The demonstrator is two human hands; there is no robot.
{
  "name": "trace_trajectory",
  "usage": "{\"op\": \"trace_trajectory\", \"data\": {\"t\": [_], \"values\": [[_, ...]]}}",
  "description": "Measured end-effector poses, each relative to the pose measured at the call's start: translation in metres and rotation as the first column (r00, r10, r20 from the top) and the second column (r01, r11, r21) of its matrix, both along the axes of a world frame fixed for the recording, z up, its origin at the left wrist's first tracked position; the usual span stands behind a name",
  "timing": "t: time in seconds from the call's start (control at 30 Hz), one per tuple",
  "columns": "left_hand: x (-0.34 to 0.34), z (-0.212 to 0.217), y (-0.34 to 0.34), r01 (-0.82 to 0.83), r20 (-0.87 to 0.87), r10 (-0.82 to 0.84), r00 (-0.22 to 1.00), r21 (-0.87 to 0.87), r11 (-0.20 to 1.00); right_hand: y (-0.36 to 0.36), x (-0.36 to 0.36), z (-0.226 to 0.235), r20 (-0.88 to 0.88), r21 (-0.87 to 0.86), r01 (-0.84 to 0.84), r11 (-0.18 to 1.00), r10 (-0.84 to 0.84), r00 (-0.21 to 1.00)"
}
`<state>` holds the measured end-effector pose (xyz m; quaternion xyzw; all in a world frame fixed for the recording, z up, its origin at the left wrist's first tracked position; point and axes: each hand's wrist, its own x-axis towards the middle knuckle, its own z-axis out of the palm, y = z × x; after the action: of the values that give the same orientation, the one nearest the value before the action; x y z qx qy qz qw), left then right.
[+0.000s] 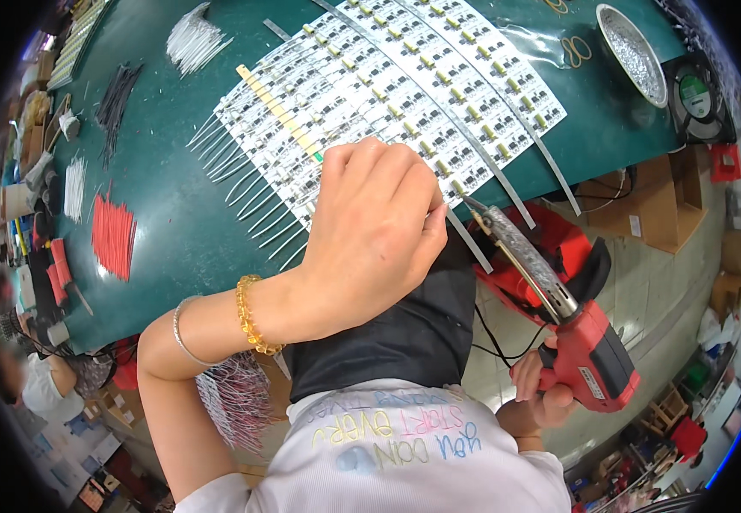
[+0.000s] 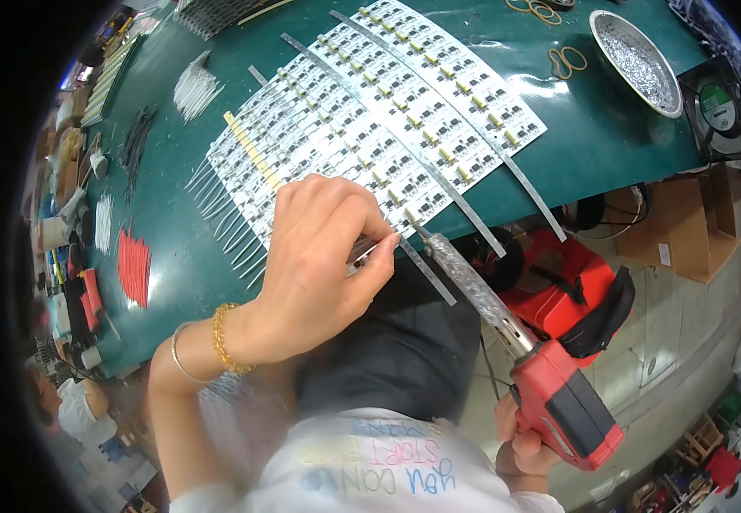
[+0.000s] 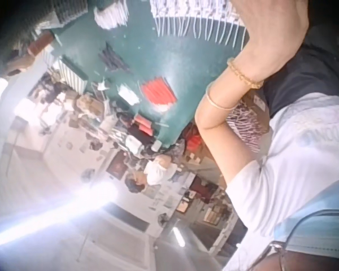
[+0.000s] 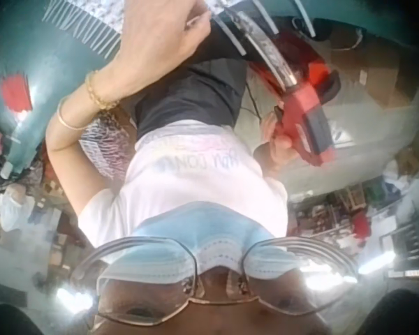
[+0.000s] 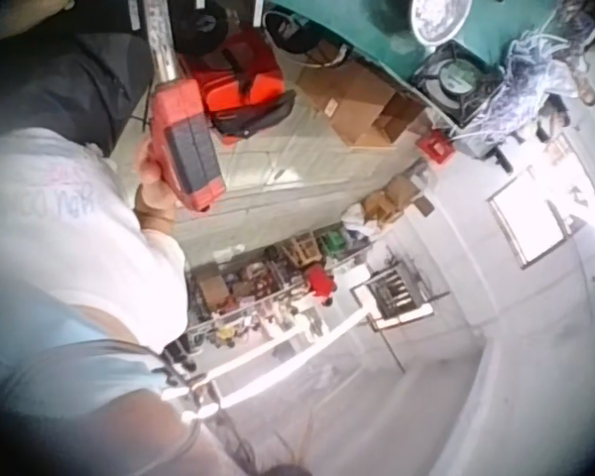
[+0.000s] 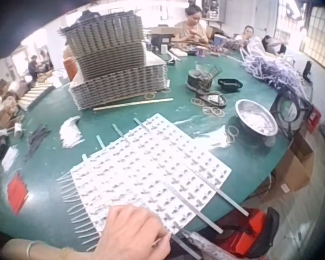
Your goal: The person uses a soldering iron to attach white wires to a circuit board populated with components. They pick up wires, position them on the board, and apply heat to secure them. The person also briefly handles a small yellow component and a plastic bag before resuming soldering.
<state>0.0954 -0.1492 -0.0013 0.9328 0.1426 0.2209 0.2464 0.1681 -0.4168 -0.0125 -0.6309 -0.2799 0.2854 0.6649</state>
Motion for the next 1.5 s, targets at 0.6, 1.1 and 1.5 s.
{"op": "trace_trajectory", "data": {"t": [0.6, 1.1, 1.5], "values": [[0.001, 0.001, 0.001, 0.011, -0.002, -0.011, 1.0, -0.013, 1.0, -0.005, -0.003, -0.001, -0.068, 0.009, 0.004, 1.0, -0.004, 0.998], [0.002, 0.003, 0.0, 0.018, -0.006, -0.018, 1.0, -0.009, 1.0, -0.001, 0.003, 0.0, -0.039, 0.083, -0.051, 0.995, 0.054, 0.998], [0.002, 0.003, 0.002, 0.027, 0.008, -0.027, 1.0, -0.003, 1.0, -0.037, -0.006, -0.029, -0.053, -0.03, 0.122, 0.992, -0.124, 0.991]]}}
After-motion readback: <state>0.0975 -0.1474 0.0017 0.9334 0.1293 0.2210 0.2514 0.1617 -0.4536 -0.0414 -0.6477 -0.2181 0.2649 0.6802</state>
